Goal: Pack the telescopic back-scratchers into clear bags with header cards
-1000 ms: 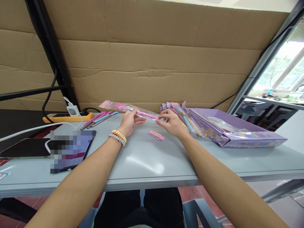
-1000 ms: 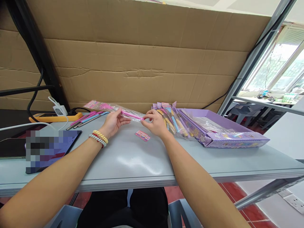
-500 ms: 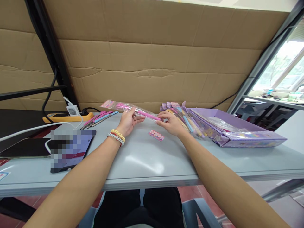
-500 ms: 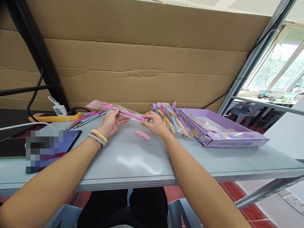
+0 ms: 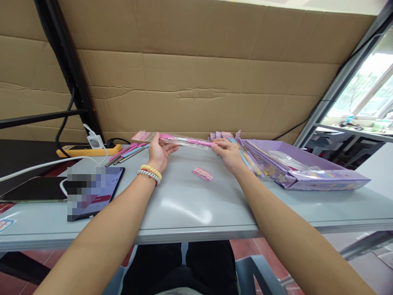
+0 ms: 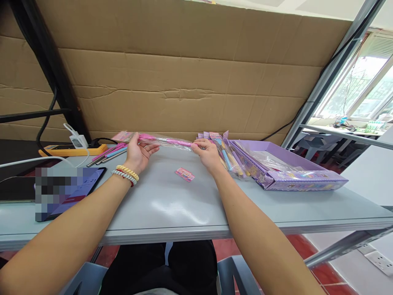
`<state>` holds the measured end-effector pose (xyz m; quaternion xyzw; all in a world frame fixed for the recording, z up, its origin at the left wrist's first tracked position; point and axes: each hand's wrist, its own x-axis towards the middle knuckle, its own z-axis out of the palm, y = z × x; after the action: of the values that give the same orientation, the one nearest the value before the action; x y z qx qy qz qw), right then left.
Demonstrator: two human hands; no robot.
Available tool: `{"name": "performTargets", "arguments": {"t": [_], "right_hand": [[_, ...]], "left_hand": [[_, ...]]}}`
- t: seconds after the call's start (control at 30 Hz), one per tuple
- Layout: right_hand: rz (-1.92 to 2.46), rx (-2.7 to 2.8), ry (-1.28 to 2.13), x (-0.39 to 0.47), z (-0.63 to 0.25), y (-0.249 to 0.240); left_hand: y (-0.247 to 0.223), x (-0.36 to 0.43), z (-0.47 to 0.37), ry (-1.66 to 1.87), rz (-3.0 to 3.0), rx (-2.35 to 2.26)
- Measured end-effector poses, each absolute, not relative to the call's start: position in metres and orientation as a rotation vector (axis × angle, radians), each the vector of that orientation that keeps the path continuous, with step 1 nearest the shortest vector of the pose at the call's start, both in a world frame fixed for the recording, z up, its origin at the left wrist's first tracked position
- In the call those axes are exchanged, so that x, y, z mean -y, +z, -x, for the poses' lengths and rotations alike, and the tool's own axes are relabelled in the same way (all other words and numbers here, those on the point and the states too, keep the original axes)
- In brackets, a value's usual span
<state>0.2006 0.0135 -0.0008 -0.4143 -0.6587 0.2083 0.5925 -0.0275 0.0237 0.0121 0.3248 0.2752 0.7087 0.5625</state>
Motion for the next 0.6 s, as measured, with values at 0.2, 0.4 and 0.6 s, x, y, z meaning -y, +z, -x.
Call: {"name": "performTargets", "arguments": {"t": [0.2,0.4,0.6], "right_hand": [[0.880,1.158,0.738,-0.015,-0.212,0.009],[0.936,0.645,0.834,-0.013,-0.217,0.020],[0.847,0.429,0.747,-0.012,-0.226,0.026]], "left_hand": [[0.013,-0.029,0.035,1.741,-0.713,-0.797],[0.010,-0.035,0.040,1.784,-0.681,-0.901],[0.009,-0.039,0.050,1.915,-0.588,-0.947]]}}
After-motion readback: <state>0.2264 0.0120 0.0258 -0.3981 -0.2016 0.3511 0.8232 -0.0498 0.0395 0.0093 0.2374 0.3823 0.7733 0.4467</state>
